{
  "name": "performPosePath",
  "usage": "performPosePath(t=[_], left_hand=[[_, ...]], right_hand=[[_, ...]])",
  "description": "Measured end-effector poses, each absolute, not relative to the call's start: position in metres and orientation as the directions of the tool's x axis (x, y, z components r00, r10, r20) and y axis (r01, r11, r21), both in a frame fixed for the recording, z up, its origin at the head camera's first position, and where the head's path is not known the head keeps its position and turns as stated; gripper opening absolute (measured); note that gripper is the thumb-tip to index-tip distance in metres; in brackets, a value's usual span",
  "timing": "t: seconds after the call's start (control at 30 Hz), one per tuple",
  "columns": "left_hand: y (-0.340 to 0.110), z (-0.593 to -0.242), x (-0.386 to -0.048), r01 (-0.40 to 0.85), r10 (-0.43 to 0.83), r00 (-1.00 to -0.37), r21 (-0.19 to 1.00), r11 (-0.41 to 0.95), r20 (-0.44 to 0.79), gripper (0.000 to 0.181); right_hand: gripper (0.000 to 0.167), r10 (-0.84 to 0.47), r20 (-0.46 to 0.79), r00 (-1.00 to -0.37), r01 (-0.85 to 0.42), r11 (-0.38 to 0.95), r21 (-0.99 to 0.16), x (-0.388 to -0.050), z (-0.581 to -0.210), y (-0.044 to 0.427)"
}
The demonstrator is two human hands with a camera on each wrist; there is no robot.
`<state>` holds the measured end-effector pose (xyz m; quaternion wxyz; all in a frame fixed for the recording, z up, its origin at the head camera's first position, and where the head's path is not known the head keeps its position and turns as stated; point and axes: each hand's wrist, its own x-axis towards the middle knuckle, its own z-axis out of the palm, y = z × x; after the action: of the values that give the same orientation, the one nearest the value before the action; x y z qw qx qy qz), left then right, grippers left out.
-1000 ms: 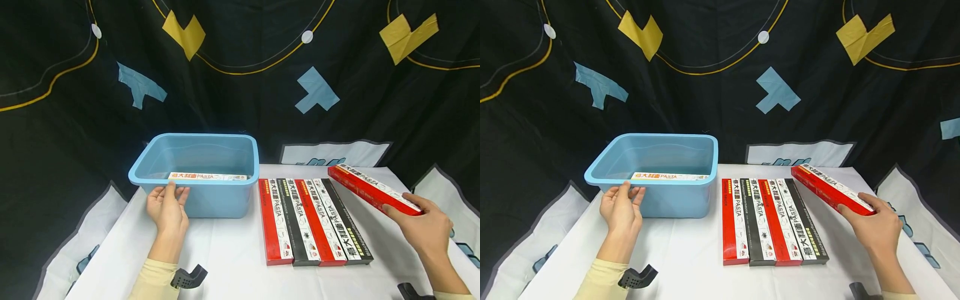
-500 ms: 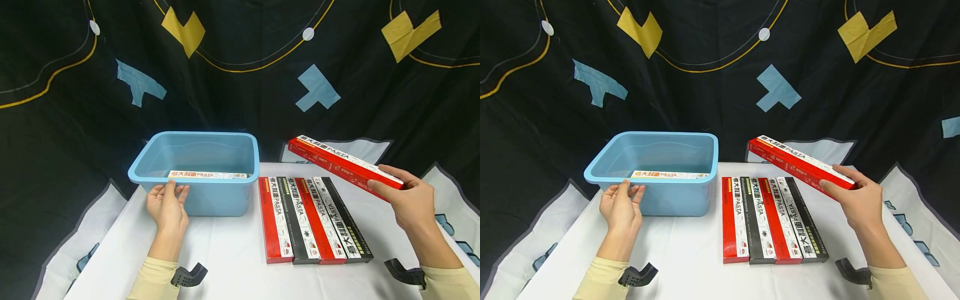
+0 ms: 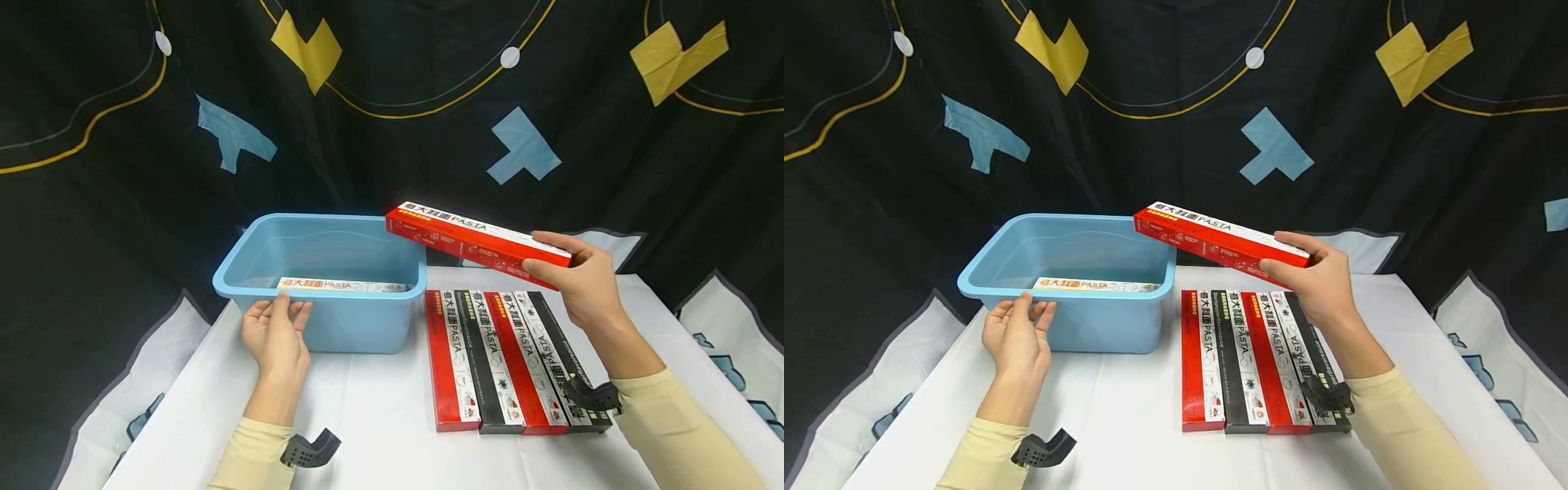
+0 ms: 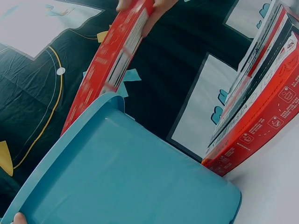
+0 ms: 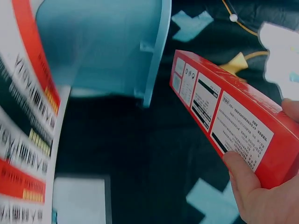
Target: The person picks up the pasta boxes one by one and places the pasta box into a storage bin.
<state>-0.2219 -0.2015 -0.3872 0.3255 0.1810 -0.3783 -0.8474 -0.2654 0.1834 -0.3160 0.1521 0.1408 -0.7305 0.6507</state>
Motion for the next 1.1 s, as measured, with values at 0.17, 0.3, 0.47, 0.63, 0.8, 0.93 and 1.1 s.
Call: performPosePath(t=[0.17, 0.3, 0.47, 0.63, 0.8, 0.93, 1.1], left_hand=[[-0.202, -0.387, -0.222, 0.411, -0.692, -0.72, 0.771, -0.488, -0.054, 0.022], [-0.202, -0.387, -0.222, 0.407, -0.691, -0.721, 0.776, -0.481, -0.051, 0.023], [-0.202, -0.387, -0.222, 0.411, -0.689, -0.723, 0.77, -0.487, -0.05, 0.025], [-0.202, -0.389, -0.222, 0.402, -0.687, -0.724, 0.772, -0.492, -0.06, 0.027], [-0.202, -0.389, -0.223, 0.408, -0.692, -0.72, 0.772, -0.487, -0.056, 0.027], [-0.202, -0.389, -0.224, 0.411, -0.694, -0.719, 0.777, -0.478, -0.047, 0.027], [-0.202, -0.389, -0.223, 0.408, -0.696, -0.716, 0.778, -0.477, -0.051, 0.028]], right_hand=[[0.051, -0.063, 0.339, -0.939, -0.345, 0.192, -0.919, -0.276, -0.314, 0.148], [0.053, -0.097, 0.334, -0.938, -0.348, 0.238, -0.907, -0.283, -0.317, 0.123], [0.058, -0.146, 0.346, -0.927, -0.374, 0.275, -0.886, -0.295, -0.318, 0.093], [0.062, -0.193, 0.313, -0.93, -0.358, 0.278, -0.891, -0.306, -0.315, 0.069], [0.062, -0.236, 0.244, -0.94, -0.314, 0.328, -0.891, -0.32, -0.315, 0.051], [0.062, -0.261, 0.198, -0.945, -0.292, 0.4, -0.869, -0.331, -0.318, 0.037], [0.063, -0.307, 0.174, -0.936, -0.312, 0.489, -0.814, -0.342, -0.323, 0.017]])
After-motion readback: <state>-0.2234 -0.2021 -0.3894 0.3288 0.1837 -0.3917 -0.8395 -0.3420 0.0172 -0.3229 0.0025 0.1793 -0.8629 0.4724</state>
